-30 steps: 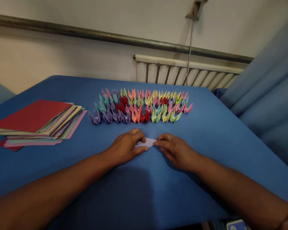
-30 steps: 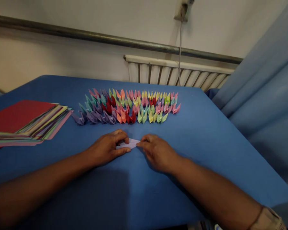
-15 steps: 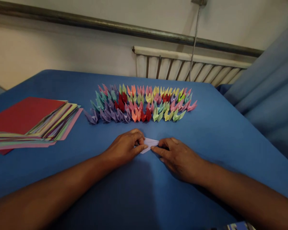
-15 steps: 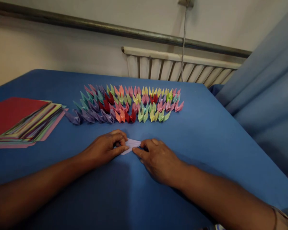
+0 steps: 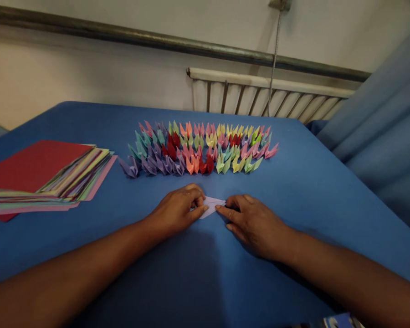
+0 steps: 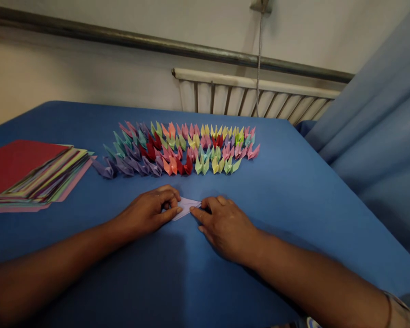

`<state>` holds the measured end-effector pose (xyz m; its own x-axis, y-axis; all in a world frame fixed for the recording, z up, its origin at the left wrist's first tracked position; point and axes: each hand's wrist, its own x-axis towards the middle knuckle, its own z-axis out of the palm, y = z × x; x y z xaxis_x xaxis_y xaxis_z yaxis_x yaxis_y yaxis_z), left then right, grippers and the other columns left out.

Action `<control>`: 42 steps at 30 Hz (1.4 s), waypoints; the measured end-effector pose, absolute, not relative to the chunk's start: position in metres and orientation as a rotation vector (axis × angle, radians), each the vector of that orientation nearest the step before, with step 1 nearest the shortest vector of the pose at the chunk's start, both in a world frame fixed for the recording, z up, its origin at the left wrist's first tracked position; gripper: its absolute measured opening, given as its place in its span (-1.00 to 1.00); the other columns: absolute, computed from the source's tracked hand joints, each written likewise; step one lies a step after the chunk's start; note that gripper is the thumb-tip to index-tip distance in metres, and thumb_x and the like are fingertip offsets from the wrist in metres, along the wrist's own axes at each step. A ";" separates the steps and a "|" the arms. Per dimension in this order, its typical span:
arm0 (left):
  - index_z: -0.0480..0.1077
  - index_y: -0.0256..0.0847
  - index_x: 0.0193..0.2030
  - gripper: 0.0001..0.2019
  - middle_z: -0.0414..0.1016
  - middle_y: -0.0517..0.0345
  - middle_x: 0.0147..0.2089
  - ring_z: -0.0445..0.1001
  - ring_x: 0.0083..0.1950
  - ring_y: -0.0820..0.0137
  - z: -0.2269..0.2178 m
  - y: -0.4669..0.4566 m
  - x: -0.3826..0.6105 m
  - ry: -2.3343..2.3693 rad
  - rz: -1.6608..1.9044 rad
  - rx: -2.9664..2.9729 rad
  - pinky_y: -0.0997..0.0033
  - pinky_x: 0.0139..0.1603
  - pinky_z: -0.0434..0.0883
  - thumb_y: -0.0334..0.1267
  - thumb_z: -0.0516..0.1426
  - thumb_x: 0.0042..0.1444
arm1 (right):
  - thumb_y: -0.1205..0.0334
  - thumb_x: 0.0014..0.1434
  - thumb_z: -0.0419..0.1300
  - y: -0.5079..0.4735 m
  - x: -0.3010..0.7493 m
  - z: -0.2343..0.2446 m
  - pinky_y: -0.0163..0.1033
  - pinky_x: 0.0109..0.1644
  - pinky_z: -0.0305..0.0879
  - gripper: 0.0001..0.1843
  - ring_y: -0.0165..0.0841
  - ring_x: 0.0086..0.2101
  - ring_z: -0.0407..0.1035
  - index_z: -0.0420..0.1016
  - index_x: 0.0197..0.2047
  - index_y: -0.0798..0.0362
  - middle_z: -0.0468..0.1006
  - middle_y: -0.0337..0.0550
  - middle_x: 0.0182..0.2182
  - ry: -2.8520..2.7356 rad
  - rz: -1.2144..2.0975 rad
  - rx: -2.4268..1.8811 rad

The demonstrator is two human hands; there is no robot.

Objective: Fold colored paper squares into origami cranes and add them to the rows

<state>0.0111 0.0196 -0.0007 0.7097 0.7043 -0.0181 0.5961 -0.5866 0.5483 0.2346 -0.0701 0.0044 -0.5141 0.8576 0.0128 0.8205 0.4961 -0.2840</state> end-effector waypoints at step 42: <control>0.34 -0.19 -0.38 -0.85 0.44 0.15 -0.16 0.44 -0.19 0.36 0.004 0.019 0.010 0.980 0.306 2.378 0.36 -0.15 0.31 -0.22 0.08 0.19 | 0.21 0.31 0.10 -0.070 0.235 0.011 0.00 0.02 0.29 -0.54 -0.17 -0.06 0.27 0.33 0.25 0.01 0.40 0.03 0.00 -2.533 0.378 -1.494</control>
<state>0.0097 0.0186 0.0039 0.7089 0.7053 0.0024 0.5816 -0.5864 0.5638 0.2345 -0.0700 0.0111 -0.4806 0.8766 0.0228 0.8317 0.4639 -0.3049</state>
